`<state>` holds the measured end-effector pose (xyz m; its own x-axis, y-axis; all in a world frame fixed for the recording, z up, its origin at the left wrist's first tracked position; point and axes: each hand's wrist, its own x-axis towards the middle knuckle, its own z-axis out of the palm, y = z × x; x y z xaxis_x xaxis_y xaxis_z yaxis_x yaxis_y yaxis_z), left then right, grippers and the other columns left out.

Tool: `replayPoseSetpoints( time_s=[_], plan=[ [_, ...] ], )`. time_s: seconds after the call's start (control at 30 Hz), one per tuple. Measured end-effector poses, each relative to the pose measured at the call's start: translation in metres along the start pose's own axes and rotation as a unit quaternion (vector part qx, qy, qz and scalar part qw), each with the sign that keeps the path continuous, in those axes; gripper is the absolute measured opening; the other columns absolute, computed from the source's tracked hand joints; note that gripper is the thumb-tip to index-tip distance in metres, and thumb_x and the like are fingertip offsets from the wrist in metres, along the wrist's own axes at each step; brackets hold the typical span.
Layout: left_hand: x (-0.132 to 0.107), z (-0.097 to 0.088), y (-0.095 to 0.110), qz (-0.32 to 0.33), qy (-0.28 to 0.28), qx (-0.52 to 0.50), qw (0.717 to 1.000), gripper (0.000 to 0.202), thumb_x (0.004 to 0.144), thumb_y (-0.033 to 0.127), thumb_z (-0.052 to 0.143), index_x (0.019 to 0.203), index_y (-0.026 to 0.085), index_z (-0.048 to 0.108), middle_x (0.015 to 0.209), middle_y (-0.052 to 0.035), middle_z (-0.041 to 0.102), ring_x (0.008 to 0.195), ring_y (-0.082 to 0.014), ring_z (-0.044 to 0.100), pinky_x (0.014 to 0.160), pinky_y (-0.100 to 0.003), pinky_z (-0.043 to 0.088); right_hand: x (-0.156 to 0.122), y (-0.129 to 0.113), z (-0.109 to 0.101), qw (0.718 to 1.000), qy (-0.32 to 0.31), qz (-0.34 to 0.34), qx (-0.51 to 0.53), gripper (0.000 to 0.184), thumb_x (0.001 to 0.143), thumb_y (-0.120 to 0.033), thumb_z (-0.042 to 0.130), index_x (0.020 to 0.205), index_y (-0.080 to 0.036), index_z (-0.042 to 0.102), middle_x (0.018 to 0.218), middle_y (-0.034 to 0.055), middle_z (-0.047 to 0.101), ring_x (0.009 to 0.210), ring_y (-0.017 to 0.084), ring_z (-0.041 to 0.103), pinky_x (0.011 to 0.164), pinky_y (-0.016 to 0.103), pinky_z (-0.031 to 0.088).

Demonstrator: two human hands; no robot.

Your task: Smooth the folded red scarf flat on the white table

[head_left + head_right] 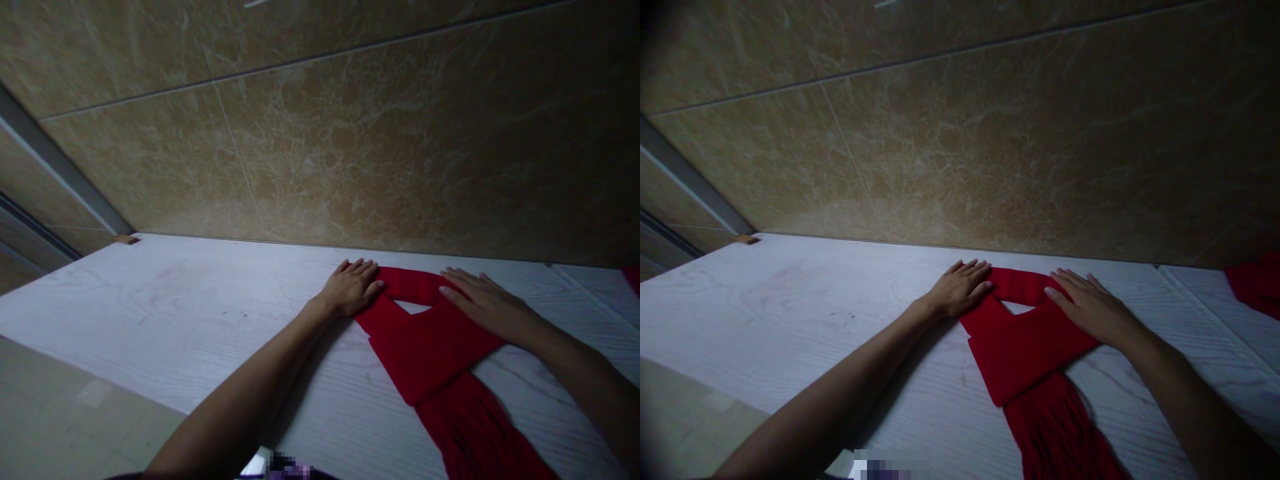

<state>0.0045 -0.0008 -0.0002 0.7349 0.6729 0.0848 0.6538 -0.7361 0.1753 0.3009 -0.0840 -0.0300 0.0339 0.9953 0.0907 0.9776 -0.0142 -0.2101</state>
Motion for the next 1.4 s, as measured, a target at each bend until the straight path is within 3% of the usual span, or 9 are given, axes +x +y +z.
replayPoseSetpoints(
  time_s=[0.63, 0.93, 1.17, 1.4],
  plan=[
    [0.0008, 0.0025, -0.0024, 0.007, 0.013, -0.011, 1.0, 0.065, 0.109, 0.055, 0.024, 0.158, 0.016, 0.043, 0.167, -0.01, 0.039, 0.159, -0.0258, 0.03, 0.132, -0.049, 0.019, -0.0005, 0.0036, 0.0024, 0.999, 0.029, -0.002, 0.016, 0.081, 0.093, -0.064, 0.027, 0.147, -0.011, 0.055, 0.158, 0.0153, 0.049, 0.152, 0.032, 0.038, 0.129, 0.054, 0.022],
    [0.0004, 0.0009, -0.0018, 0.003, 0.012, -0.009, 1.0, 0.064, 0.108, 0.055, 0.023, 0.157, 0.018, 0.043, 0.167, -0.0088, 0.04, 0.158, -0.0243, 0.031, 0.132, -0.047, 0.019, -0.0023, -0.0004, -0.0027, 1.0, 0.009, 0.009, 0.017, 0.082, 0.093, -0.066, 0.026, 0.149, -0.013, 0.054, 0.16, 0.0137, 0.047, 0.152, 0.03, 0.037, 0.13, 0.05, 0.02],
    [0.0007, 0.0, -0.0017, 0.0, 0.006, -0.005, 1.0, 0.066, 0.108, 0.055, 0.022, 0.159, 0.018, 0.041, 0.168, -0.0092, 0.039, 0.159, -0.024, 0.03, 0.131, -0.047, 0.019, -0.0064, 0.0019, -0.0039, 0.999, 0.018, 0.001, 0.028, 0.078, 0.097, -0.063, 0.029, 0.151, -0.013, 0.053, 0.161, 0.0138, 0.045, 0.154, 0.031, 0.034, 0.129, 0.054, 0.02],
    [0.0013, 0.0015, -0.0013, -0.006, 0.011, -0.009, 1.0, 0.064, 0.107, 0.054, 0.024, 0.158, 0.019, 0.043, 0.167, -0.0086, 0.04, 0.158, -0.0234, 0.031, 0.131, -0.047, 0.02, -0.0087, 0.0078, 0.001, 0.998, 0.056, -0.019, 0.03, 0.064, 0.102, -0.059, 0.033, 0.148, -0.021, 0.057, 0.159, 0.0115, 0.049, 0.153, 0.033, 0.036, 0.126, 0.061, 0.026]
  ],
)
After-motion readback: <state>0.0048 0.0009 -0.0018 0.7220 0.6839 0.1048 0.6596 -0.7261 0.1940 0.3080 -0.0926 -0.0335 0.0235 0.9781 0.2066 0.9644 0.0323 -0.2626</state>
